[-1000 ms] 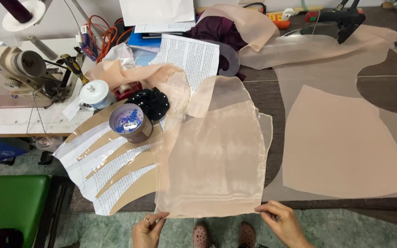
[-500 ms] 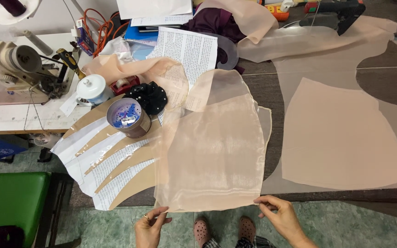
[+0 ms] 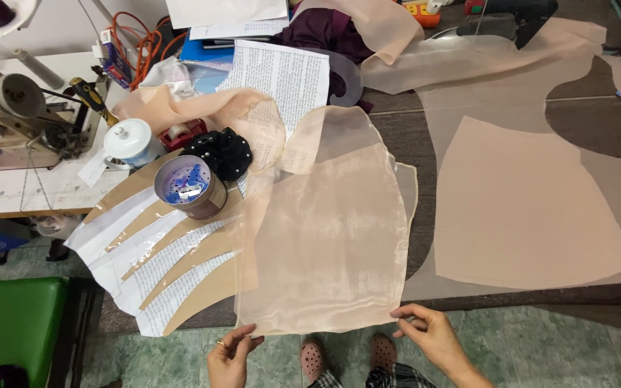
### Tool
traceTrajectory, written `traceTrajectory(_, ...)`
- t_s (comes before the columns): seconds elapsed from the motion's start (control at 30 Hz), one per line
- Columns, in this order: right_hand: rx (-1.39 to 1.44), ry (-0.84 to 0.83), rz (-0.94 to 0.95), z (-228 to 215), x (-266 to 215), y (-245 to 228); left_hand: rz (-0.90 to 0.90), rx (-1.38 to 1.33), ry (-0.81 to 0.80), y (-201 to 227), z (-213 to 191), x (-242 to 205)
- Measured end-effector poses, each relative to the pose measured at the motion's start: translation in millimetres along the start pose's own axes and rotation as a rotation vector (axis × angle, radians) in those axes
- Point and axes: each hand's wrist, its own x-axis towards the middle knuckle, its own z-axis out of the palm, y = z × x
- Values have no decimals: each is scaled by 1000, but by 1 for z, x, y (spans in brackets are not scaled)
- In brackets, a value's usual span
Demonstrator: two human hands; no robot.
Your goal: The person handles a piece of light-colored fabric on a cluttered table, smoothing it out and lifting it to inspect the edges. They then place the fabric back down and continue to adjust its position.
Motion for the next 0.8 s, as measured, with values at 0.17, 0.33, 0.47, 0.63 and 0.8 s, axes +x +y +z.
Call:
traceTrajectory(0.17, -18, -16, 10, 2, -5, -6, -29, -20, -5, 11, 3, -6)
traceTrajectory(0.33, -24, -12, 14, 2, -4, -1, 21, -115, 28, -21, 1, 12)
traceTrajectory(0.47, -12, -20, 0, 0, -2, 5, 144, -146, -7, -41, -2, 24)
traceTrajectory(0.63, 10, -18, 25, -1, -3, 6, 192, -166, -26, -52, -5, 31)
traceTrajectory(0.8, -5, -34, 9, -3, -3, 10, 200, -170, -20, -52, -5, 32)
